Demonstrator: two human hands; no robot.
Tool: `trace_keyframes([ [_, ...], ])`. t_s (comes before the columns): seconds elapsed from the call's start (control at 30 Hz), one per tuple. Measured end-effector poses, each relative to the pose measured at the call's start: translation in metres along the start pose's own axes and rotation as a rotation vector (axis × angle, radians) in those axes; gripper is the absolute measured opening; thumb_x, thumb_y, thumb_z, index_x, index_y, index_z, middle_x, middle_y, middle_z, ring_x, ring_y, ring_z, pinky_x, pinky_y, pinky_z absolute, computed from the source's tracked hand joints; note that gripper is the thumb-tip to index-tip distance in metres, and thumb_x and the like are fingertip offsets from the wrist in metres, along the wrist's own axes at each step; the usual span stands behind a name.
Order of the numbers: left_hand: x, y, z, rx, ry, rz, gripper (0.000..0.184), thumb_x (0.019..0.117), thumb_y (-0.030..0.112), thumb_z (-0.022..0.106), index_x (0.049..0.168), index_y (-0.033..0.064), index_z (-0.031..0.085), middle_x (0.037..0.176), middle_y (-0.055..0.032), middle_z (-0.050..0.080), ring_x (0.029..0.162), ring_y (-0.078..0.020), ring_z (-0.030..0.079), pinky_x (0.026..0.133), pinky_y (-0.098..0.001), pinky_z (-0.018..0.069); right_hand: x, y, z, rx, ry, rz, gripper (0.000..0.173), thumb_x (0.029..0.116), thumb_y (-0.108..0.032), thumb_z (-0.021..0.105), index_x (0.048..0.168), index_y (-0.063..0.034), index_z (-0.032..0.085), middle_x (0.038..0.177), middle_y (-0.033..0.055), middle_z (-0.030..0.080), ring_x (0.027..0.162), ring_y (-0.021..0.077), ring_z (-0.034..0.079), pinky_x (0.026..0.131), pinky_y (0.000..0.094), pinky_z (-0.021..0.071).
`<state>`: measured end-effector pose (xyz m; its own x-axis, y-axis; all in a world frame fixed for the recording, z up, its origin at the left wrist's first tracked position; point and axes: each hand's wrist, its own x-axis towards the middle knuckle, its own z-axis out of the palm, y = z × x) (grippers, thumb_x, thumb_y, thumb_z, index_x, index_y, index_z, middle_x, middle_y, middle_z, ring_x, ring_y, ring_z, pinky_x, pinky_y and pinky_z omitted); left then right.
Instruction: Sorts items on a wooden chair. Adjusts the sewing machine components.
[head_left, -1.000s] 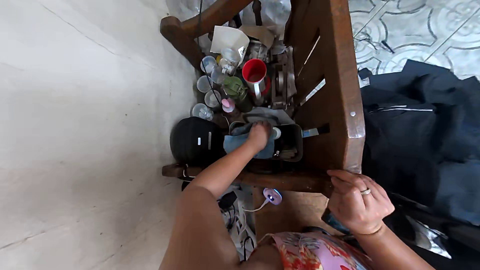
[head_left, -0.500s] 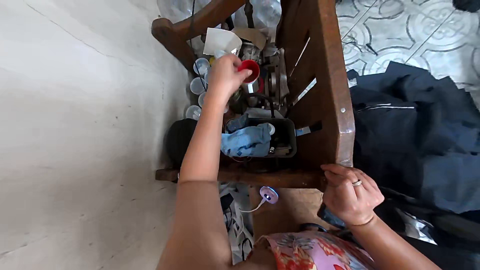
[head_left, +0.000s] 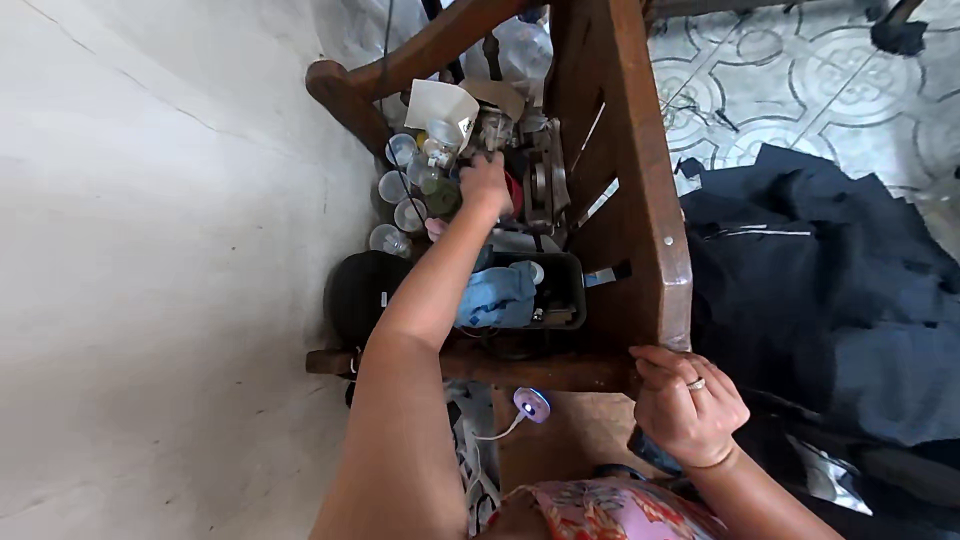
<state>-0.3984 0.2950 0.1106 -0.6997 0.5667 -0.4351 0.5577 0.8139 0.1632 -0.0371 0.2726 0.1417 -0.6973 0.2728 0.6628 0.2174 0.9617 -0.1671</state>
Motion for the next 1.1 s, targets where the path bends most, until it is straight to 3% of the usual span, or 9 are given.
trace_keyframes([
  [0.13, -0.027, 0.004, 0.017, -0.027, -0.037, -0.006, 0.104, 0.0696, 0.016, 0.091, 0.157, 0.0074, 0.035, 0.152, -0.0336, 0.038, 0.129, -0.0570, 0.048, 0.096, -0.0674, 0.0495, 0.002, 0.000, -0.001, 0.000, 0.005, -0.008, 0.017, 0.1004, -0.008, 0.046, 0.093, -0.0083, 0.061, 0.093, 0.0089, 0.075, 0.075, 0.0221, 0.069, 0.075, 0.0317, 0.0552],
  [0.33, -0.033, 0.008, 0.027, -0.058, -0.061, -0.014, 0.100, 0.0725, 0.010, 0.088, 0.158, 0.0106, 0.036, 0.155, -0.0295, 0.036, 0.134, -0.0553, 0.043, 0.095, -0.0653, 0.0510, 0.003, 0.001, -0.001, -0.006, 0.007, -0.018, 0.014, 0.1000, -0.008, 0.048, 0.093, -0.0086, 0.060, 0.092, 0.0089, 0.075, 0.076, 0.0221, 0.069, 0.074, 0.0317, 0.0554],
  [0.73, -0.034, 0.010, 0.028, -0.037, -0.022, 0.026, 0.098, 0.0739, 0.014, 0.087, 0.158, 0.0145, 0.037, 0.154, -0.0255, 0.039, 0.134, -0.0511, 0.045, 0.091, -0.0618, 0.0535, 0.002, 0.001, 0.001, -0.041, 0.019, -0.020, 0.015, 0.1000, -0.006, 0.048, 0.091, -0.0081, 0.060, 0.091, 0.0087, 0.075, 0.075, 0.0219, 0.070, 0.073, 0.0313, 0.0556],
  [0.93, -0.010, 0.011, 0.001, -0.120, 0.083, 0.004, 0.098, 0.0736, 0.018, 0.087, 0.158, 0.0126, 0.038, 0.156, -0.0268, 0.038, 0.135, -0.0519, 0.044, 0.094, -0.0632, 0.0519, 0.002, 0.001, 0.001, -0.046, 0.018, -0.027, 0.016, 0.1003, -0.007, 0.048, 0.092, -0.0080, 0.061, 0.090, 0.0088, 0.075, 0.076, 0.0219, 0.070, 0.074, 0.0310, 0.0554],
  [1.1, 0.024, 0.010, -0.007, -0.149, 0.045, -0.085, 0.092, 0.0792, 0.025, 0.084, 0.157, 0.0096, 0.038, 0.154, -0.0293, 0.039, 0.136, -0.0515, 0.044, 0.101, -0.0644, 0.0468, 0.004, 0.000, 0.000, -0.058, 0.016, -0.033, 0.016, 0.1000, -0.006, 0.048, 0.090, -0.0073, 0.061, 0.090, 0.0096, 0.074, 0.076, 0.0218, 0.070, 0.075, 0.0299, 0.0554],
])
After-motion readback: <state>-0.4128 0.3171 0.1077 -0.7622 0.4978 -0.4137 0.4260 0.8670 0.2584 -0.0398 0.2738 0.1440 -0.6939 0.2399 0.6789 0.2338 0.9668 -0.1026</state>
